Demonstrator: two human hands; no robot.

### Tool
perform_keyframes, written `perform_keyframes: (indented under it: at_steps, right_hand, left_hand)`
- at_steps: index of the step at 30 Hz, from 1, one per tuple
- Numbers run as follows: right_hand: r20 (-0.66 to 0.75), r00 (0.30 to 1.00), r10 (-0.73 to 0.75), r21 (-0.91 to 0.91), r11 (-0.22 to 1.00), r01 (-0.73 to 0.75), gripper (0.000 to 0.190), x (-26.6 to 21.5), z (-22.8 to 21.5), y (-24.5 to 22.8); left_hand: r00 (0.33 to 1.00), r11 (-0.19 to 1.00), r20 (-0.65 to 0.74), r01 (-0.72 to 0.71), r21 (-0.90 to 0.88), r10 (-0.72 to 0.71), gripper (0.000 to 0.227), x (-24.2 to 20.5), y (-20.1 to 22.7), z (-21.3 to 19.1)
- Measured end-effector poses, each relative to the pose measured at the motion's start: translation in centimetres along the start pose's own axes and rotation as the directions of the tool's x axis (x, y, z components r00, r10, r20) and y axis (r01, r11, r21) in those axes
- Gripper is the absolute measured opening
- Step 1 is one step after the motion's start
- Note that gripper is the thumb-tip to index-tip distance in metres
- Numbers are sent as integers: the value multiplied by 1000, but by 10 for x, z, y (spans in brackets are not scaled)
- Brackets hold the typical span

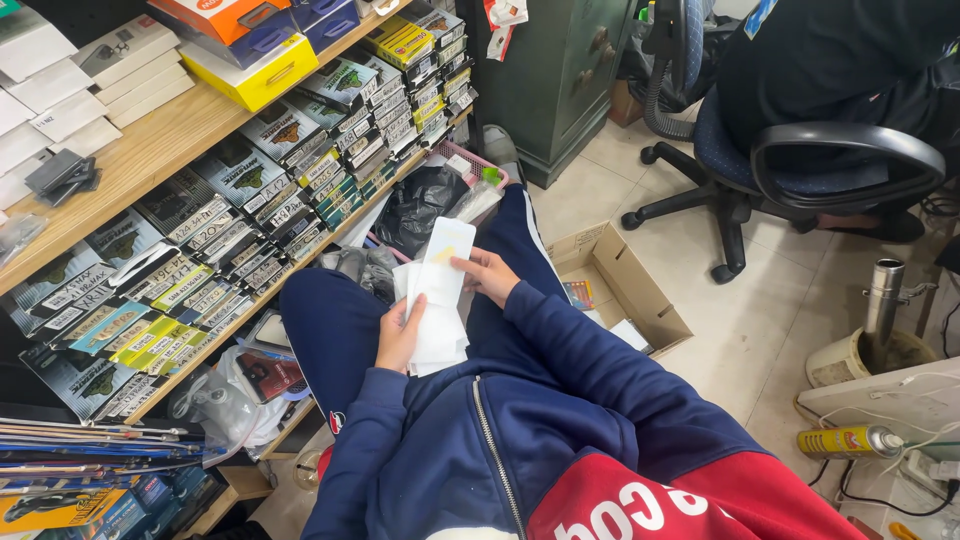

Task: The person sits cross-legged on a chair in a cluttered room, holding a stack of white papers on their lap. They repeatedly flip through the papers, separating them into smaller piles, and occasionally place items into a cardboard box on the floor.

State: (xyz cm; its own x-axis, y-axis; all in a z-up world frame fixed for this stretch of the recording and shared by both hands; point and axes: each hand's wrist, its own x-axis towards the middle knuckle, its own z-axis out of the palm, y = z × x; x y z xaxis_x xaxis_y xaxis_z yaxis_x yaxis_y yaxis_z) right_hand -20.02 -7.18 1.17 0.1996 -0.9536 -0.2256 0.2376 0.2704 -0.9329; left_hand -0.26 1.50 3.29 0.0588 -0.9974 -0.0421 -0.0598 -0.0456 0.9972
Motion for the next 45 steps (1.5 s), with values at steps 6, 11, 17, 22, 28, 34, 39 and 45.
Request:
perform_keyframes:
  at_steps: [6,11,17,22,28,34,39,45]
  right_hand:
    - [-12,999,-50,28,998,51,43,-15,7,-19]
    - [67,998,-22,-50,998,25,40,-20,13,-19]
    - [-165,978,-131,57,988,142,23,9,6,6]
    - [-236,968,-82,192,973,129,32,-1,-7,-11]
    - [-175,980,-96,207,969,132,43,-19,1,-30]
    - [-62,980,-190,35,981,193,43,-24,7,-29]
    - [-4,984,-177,6,984,177,39,-16,2,-21]
    - [32,978,-207,-8,978,207,42,-24,11,-25]
  left_hand:
    - [994,993,40,107,-59,-105,41,-8,21,3]
    - [991,986,2,136,-95,-137,42,-13,30,7]
    - [998,999,-59,32,5,-32,37,28,-67,-8]
    - [999,999,-48,-24,37,26,38,16,-38,-4]
    - [999,993,-7,-33,116,34,41,8,-15,0]
    - [999,996,-17,-48,76,50,37,14,-27,0]
    - [998,993,31,-65,94,63,34,9,-14,0]
    - [996,992,53,-81,97,76,33,9,-15,0]
